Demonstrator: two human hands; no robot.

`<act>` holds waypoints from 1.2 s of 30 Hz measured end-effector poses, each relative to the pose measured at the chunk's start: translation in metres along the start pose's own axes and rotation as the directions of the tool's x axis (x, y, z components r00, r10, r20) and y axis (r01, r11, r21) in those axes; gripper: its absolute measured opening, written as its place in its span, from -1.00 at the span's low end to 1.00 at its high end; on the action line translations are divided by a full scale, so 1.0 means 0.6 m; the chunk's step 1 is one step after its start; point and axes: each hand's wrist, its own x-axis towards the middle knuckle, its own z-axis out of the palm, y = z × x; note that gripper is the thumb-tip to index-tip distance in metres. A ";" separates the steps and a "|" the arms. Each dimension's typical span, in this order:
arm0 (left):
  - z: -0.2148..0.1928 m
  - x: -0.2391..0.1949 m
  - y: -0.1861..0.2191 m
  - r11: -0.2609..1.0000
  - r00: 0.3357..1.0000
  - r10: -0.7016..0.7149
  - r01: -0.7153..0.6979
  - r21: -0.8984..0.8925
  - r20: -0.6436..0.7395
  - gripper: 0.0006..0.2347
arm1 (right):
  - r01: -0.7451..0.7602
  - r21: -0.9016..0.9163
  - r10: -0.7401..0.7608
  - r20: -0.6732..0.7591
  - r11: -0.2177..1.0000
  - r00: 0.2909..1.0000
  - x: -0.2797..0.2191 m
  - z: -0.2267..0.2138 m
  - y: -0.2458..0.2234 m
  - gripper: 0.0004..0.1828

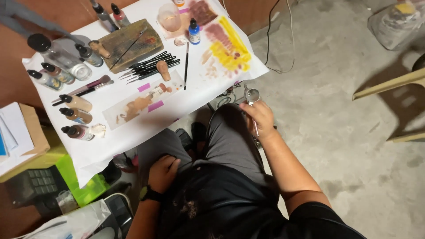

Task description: The person is using an airbrush to paint a small model head, including paint preparation and testing the spray on paper.

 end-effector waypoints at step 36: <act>0.015 0.272 0.390 0.770 0.759 0.629 -0.638 0.004 -0.170 -0.63 | -0.469 0.174 0.472 0.026 0.866 0.881 0.007 -0.094 -0.050 -0.80</act>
